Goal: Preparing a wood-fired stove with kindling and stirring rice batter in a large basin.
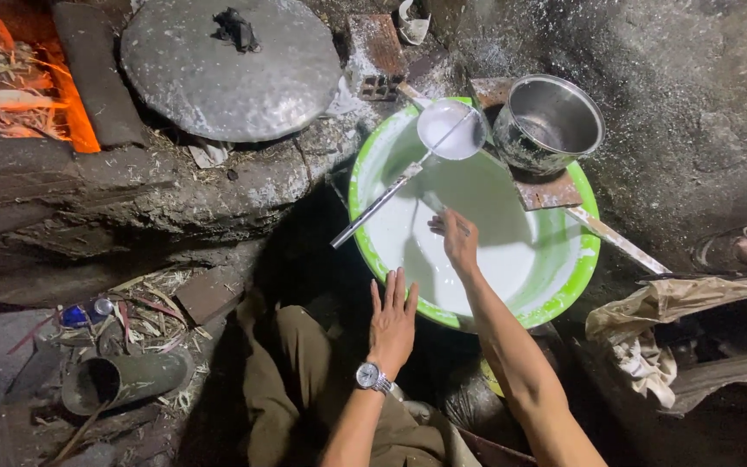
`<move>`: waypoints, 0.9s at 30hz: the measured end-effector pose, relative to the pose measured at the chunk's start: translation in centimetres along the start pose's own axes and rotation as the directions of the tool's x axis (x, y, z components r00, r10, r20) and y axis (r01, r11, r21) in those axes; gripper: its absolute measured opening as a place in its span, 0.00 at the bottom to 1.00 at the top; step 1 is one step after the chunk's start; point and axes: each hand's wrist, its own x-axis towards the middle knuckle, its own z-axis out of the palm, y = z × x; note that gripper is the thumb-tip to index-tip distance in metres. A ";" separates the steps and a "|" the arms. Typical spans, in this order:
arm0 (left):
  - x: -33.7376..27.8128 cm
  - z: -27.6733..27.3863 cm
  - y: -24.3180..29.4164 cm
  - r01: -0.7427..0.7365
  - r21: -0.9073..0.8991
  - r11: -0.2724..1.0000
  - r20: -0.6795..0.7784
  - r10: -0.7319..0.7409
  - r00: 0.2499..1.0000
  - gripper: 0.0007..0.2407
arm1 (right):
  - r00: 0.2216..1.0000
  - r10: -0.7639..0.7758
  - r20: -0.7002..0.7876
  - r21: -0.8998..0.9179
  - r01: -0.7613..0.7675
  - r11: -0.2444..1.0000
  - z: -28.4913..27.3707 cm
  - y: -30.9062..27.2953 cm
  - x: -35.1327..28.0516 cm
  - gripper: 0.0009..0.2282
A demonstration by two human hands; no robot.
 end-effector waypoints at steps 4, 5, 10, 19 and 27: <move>0.2 0.0 0.1 0.020 0.005 1.000 0.048 -0.020 0.999 0.28 | 0.989 0.145 0.032 0.065 -0.147 0.987 -0.1 -1.7 -1.5 0.19; 0.2 -0.1 0.1 0.016 0.002 1.000 0.046 -0.016 0.999 0.28 | 0.989 0.144 0.028 0.062 -0.145 0.987 -0.5 -1.0 -1.5 0.19; 0.3 0.3 0.2 0.028 0.013 1.000 0.069 -0.029 0.997 0.27 | 0.964 0.260 0.054 0.221 -0.266 0.938 -2.7 -2.1 -3.4 0.15; -0.1 -1.3 0.1 0.041 -0.017 0.999 0.119 -0.039 0.992 0.26 | 0.937 0.345 0.054 0.288 -0.345 0.893 -9.2 -2.9 -7.5 0.13; -0.1 -1.6 0.4 0.051 0.005 0.999 0.128 -0.051 0.991 0.24 | 0.998 -0.063 -0.012 -0.309 0.056 0.950 -7.5 -2.5 -5.5 0.15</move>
